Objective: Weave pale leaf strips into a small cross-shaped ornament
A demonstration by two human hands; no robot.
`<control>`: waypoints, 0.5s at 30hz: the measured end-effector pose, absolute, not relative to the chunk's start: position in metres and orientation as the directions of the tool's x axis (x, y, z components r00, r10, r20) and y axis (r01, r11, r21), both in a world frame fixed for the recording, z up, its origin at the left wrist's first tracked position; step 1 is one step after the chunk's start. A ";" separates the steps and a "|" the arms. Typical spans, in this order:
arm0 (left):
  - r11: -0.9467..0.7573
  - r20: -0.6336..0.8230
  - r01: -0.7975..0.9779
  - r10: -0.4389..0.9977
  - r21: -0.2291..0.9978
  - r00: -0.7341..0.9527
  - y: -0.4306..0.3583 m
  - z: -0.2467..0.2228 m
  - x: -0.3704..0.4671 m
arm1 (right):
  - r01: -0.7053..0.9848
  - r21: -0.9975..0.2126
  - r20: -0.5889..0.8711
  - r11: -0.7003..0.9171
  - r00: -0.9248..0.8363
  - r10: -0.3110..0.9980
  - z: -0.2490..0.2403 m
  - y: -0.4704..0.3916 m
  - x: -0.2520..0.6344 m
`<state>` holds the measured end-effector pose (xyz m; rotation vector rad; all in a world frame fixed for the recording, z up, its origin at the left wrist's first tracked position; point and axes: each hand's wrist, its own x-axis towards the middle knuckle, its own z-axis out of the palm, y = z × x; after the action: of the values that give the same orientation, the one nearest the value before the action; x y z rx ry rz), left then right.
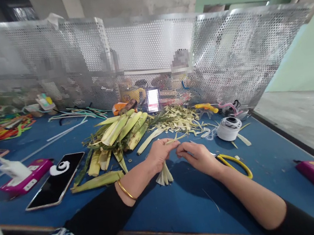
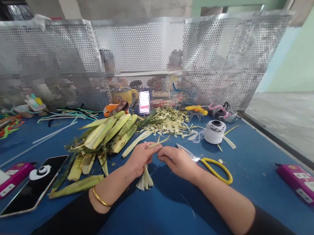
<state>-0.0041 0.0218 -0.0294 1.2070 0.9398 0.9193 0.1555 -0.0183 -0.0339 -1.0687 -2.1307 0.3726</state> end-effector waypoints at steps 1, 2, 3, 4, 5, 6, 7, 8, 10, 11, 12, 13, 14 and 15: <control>0.129 -0.098 -0.066 0.930 0.989 0.355 0.022 -0.029 -0.004 | 0.579 -0.534 0.467 0.616 -0.406 0.786 -0.035 -0.018 0.156; 0.133 -0.102 -0.061 0.924 0.989 0.368 0.022 -0.029 -0.004 | 0.578 -0.535 0.467 0.616 -0.406 0.786 -0.035 -0.018 0.155; 0.135 -0.102 -0.061 0.921 0.989 0.377 0.022 -0.028 -0.004 | 0.576 -0.538 0.466 0.616 -0.405 0.786 -0.035 -0.018 0.155; 0.134 -0.099 -0.064 0.919 0.989 0.382 0.022 -0.028 -0.005 | 0.571 -0.543 0.460 0.615 -0.411 0.787 -0.034 -0.018 0.155; 0.129 -0.094 -0.069 0.921 0.989 0.378 0.022 -0.027 -0.005 | 0.562 -0.552 0.442 0.616 -0.429 0.788 -0.032 -0.018 0.155; 0.120 -0.086 -0.072 0.927 0.990 0.364 0.023 -0.026 -0.005 | 0.549 -0.567 0.407 0.614 -0.461 0.789 -0.029 -0.019 0.155; 0.104 -0.075 -0.068 0.936 0.992 0.343 0.024 -0.026 -0.006 | 0.538 -0.586 0.356 0.606 -0.500 0.789 -0.025 -0.019 0.156; 0.084 -0.062 -0.055 0.947 0.995 0.316 0.025 -0.025 -0.007 | 0.537 -0.603 0.300 0.590 -0.532 0.792 -0.020 -0.020 0.159; 0.031 -0.028 -0.007 0.965 0.999 0.260 0.028 -0.023 -0.009 | 0.600 -0.594 0.204 0.536 -0.532 0.822 -0.010 -0.025 0.169; 0.000 -0.005 0.018 0.971 1.000 0.237 0.029 -0.022 -0.011 | 0.671 -0.554 0.182 0.492 -0.479 0.859 -0.007 -0.029 0.176; -0.030 0.021 0.038 0.975 0.999 0.220 0.031 -0.021 -0.012 | 0.762 -0.482 0.180 0.433 -0.398 0.900 -0.005 -0.035 0.185; -0.058 0.046 0.053 0.978 0.997 0.205 0.032 -0.021 -0.013 | 0.858 -0.378 0.186 0.348 -0.298 0.936 -0.006 -0.041 0.194; -0.079 0.066 0.061 0.979 0.995 0.194 0.033 -0.020 -0.014 | 0.936 -0.275 0.196 0.219 -0.169 0.966 -0.008 -0.048 0.203; -0.094 0.080 0.066 0.979 0.993 0.186 0.034 -0.020 -0.014 | 0.979 -0.186 0.195 0.083 -0.046 0.980 -0.013 -0.056 0.212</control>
<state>-0.0144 0.0343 -0.0201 1.4098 1.0819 1.0980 0.2116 -0.0559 -0.0131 -1.9606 -2.0944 0.0040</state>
